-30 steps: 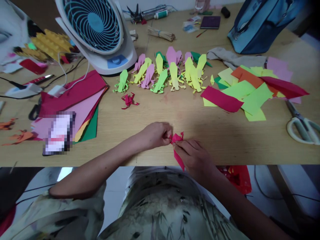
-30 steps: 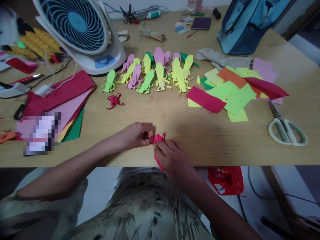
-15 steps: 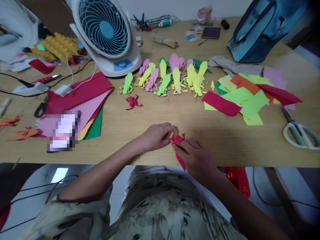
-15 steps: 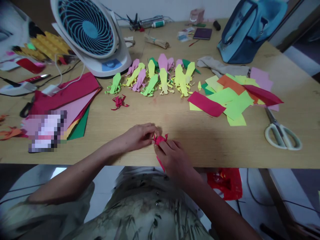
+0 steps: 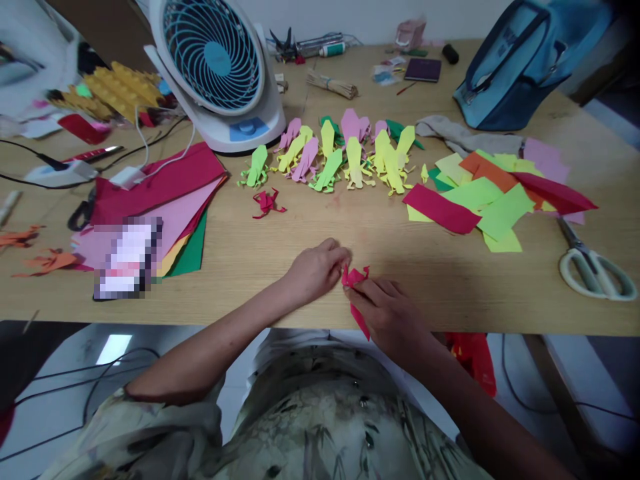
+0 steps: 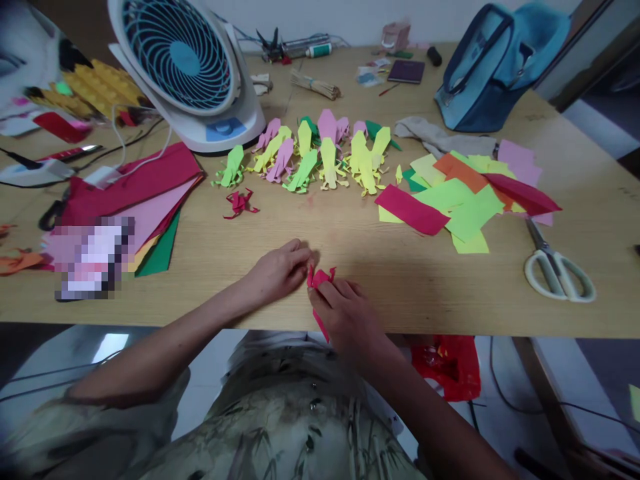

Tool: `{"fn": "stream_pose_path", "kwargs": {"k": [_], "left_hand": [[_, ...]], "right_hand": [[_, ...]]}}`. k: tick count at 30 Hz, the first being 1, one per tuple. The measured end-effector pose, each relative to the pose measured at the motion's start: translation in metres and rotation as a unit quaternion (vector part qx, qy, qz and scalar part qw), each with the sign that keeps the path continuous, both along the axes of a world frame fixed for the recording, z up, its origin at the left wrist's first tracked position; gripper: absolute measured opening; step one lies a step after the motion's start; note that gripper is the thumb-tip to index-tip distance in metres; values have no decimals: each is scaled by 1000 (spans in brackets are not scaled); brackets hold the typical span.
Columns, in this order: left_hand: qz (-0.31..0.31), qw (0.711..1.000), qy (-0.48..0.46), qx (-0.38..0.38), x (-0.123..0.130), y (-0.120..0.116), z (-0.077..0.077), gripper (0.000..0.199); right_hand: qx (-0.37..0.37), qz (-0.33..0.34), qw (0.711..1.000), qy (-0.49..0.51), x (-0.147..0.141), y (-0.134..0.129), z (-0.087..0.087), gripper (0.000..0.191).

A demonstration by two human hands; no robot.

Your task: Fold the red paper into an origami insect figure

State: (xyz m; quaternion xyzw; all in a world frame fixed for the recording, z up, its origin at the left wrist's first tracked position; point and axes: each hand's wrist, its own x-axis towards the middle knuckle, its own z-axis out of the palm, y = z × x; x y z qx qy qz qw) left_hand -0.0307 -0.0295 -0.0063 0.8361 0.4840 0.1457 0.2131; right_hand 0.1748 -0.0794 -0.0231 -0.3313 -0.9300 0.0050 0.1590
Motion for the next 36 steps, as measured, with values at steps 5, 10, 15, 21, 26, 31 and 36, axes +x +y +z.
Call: {"fn": "stream_pose_path", "kwargs": {"k": [5,10,15,21,26,31,36], "left_hand": [[-26,997,-74,8,-6,-1,5,33],[-18,1000,-7,9,-2,-2,-2,9],[21,999,21,33,6,-6,-11,11],[-27,996,-7,87,-4,-6,-14,31],[-173,977,-3,124,-23,6,-10,29],[-250,959,18,135,-27,20,-7,28],[-284,949,39,135,-28,26,-2,31]], "right_hand": [[-2,-5,1000,4,-1,0,-1,36],[-10,-5,1000,-8,0,-1,1,37],[-7,-25,1000,4,-4,-3,3,29],[-22,-67,997,28,-13,-6,3,22],[-33,-70,996,42,-13,-7,2,21],[-38,-77,994,70,-12,-8,-2,22],[-39,-83,991,95,-11,-11,-6,24]]}}
